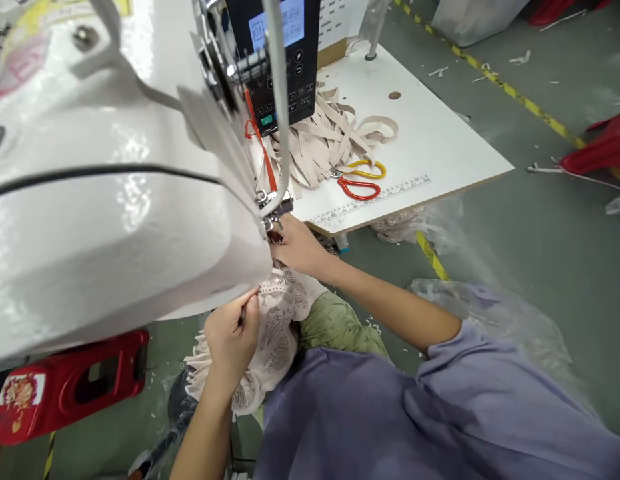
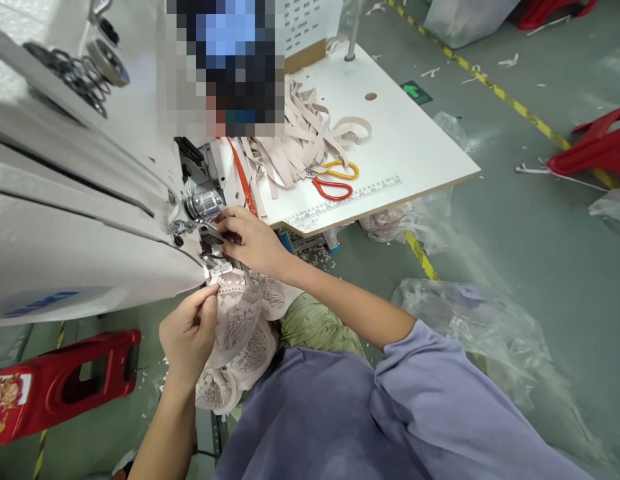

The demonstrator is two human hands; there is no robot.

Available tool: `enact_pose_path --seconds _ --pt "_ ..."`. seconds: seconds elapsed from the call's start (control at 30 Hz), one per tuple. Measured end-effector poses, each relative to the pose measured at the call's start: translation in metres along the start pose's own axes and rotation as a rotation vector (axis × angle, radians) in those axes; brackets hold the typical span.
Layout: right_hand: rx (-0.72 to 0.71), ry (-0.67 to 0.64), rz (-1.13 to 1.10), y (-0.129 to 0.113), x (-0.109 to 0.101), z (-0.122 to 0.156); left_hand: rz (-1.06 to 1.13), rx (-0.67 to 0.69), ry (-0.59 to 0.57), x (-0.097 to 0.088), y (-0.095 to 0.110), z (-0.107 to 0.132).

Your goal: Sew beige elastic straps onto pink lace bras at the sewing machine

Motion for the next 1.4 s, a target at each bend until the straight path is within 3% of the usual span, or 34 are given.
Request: enact_pose_path --seconds 0.47,0.57,0.67,0.77,0.83,0.93,1.07,1.2,1.27,1.33,1.4 --pt "-0.057 -0.009 -0.063 0.008 -0.005 0.001 -0.025 -0.013 -0.018 0.003 0.003 -0.004" --pt "-0.041 -0.007 -0.059 0.007 -0.004 0.001 0.003 -0.098 -0.010 0.003 -0.001 -0.002" --pt "0.019 0.008 -0.083 0.003 -0.003 0.003 0.145 -0.274 -0.044 0.004 -0.007 0.003" --pt "0.100 0.018 -0.171 -0.004 -0.006 0.013 0.544 -0.531 -0.191 0.013 -0.008 0.018" --pt "0.157 -0.017 -0.217 -0.009 -0.010 0.025 0.857 -0.641 -0.334 0.024 0.002 0.031" --pt "0.199 -0.115 -0.233 -0.019 -0.017 0.043 1.220 -0.665 -0.533 0.038 0.025 0.048" --pt "0.169 -0.201 -0.250 -0.039 -0.032 0.057 1.504 -0.708 -0.770 0.060 0.052 0.071" --pt "0.157 -0.246 -0.257 -0.059 -0.047 0.065 1.579 -0.643 -0.905 0.084 0.069 0.087" --pt "0.224 -0.265 -0.334 -0.055 -0.047 0.073 1.497 -0.562 -0.955 0.099 0.070 0.092" --pt "0.380 -0.220 -0.531 -0.035 -0.044 0.085 1.284 -0.451 -0.974 0.117 0.060 0.093" --pt "0.594 -0.028 -0.771 0.003 -0.041 0.105 1.063 -0.368 -0.961 0.133 0.042 0.093"
Point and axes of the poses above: each hand's wrist, its own z-axis away from the middle knuckle, its own x-axis out of the palm, y = z × x, the point moved 5 cm from there along -z, towards the middle knuckle, and after that the axes turned 5 degrees about -y, right-handed, at the moved point
